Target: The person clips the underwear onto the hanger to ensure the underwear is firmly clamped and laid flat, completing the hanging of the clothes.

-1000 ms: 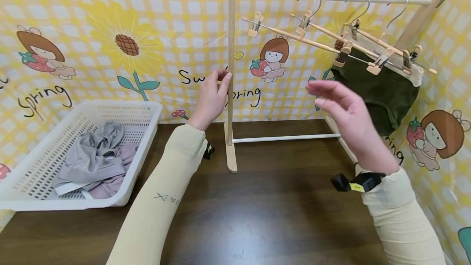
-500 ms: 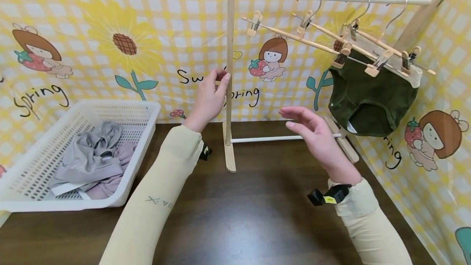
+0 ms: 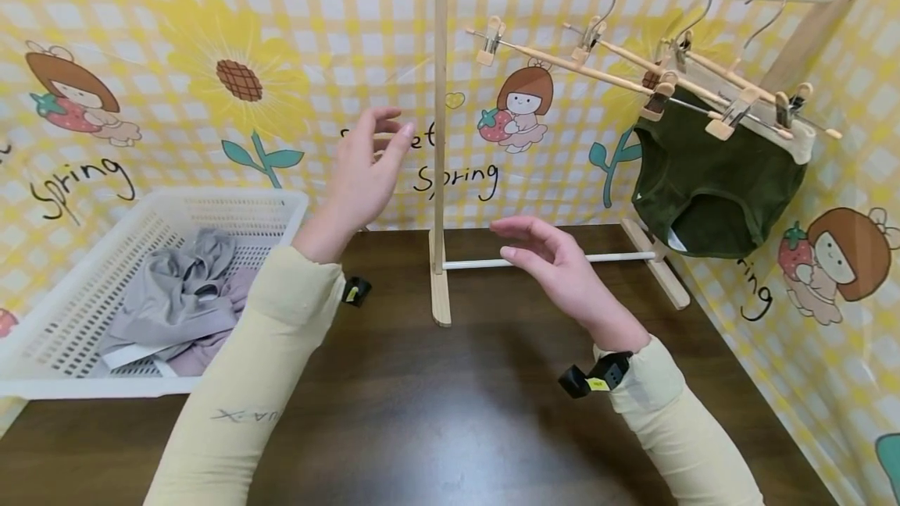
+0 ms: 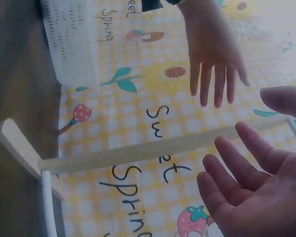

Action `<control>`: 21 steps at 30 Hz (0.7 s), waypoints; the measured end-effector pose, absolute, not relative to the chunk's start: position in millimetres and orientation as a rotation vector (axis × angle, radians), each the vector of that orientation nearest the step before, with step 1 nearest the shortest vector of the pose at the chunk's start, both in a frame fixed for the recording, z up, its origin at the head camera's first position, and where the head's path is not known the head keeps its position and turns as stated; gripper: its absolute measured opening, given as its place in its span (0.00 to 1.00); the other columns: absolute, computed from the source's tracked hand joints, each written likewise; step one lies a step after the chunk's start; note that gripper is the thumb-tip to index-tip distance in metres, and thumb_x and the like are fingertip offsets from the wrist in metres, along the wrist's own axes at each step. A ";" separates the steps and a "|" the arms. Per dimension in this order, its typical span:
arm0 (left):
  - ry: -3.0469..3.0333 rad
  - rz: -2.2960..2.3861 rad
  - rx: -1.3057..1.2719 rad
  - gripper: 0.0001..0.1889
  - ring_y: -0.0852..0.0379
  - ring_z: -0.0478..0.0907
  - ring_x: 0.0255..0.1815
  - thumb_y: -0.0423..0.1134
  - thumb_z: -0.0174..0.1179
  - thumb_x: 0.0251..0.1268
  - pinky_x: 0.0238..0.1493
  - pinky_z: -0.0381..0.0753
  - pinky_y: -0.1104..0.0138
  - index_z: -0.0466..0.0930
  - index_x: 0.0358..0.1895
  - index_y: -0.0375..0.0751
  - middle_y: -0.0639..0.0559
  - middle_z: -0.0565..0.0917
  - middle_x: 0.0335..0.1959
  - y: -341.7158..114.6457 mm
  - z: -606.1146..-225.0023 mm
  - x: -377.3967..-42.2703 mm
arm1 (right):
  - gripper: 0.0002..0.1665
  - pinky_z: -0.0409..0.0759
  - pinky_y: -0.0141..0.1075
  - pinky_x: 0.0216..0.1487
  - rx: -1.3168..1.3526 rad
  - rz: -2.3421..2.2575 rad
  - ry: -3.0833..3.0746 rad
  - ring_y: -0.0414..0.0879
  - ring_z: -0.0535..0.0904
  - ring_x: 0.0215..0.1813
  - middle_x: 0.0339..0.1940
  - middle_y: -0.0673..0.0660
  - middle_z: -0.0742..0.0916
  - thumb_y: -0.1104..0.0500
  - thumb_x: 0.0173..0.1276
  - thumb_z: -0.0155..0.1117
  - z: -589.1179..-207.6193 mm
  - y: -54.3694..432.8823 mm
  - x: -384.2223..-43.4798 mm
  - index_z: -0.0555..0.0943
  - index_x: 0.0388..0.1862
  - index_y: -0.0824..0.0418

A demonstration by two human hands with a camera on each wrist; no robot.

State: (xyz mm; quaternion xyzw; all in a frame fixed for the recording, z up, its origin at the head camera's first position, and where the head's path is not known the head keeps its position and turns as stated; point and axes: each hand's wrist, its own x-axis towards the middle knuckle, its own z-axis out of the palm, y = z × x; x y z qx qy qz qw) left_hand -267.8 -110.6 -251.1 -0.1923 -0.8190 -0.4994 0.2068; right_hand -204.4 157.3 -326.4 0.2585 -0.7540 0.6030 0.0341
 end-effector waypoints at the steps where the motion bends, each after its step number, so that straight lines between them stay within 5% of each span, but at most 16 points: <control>1: -2.285 -1.387 -0.533 0.26 0.46 0.78 0.61 0.51 0.51 0.81 0.63 0.74 0.58 0.68 0.70 0.37 0.42 0.77 0.61 -114.7 -249.0 -264.3 | 0.20 0.76 0.39 0.60 0.803 1.854 -2.320 0.49 0.77 0.63 0.64 0.61 0.81 0.66 0.75 0.62 -326.7 155.1 -204.5 0.78 0.63 0.68; 13: -2.366 -1.206 -0.420 0.29 0.43 0.74 0.67 0.56 0.49 0.80 0.67 0.70 0.51 0.68 0.72 0.39 0.41 0.75 0.66 -175.1 -229.3 -214.4 | 0.20 0.77 0.47 0.61 0.929 1.795 -2.351 0.50 0.79 0.61 0.63 0.55 0.82 0.61 0.75 0.64 -336.5 115.4 -207.5 0.79 0.64 0.62; 21: -2.424 -1.118 -0.309 0.30 0.40 0.70 0.69 0.55 0.47 0.81 0.71 0.64 0.49 0.64 0.75 0.39 0.41 0.73 0.69 -215.9 -228.7 -192.7 | 0.19 0.69 0.44 0.68 1.052 1.666 -2.366 0.40 0.73 0.67 0.63 0.45 0.81 0.56 0.74 0.67 -343.4 77.3 -203.5 0.81 0.63 0.53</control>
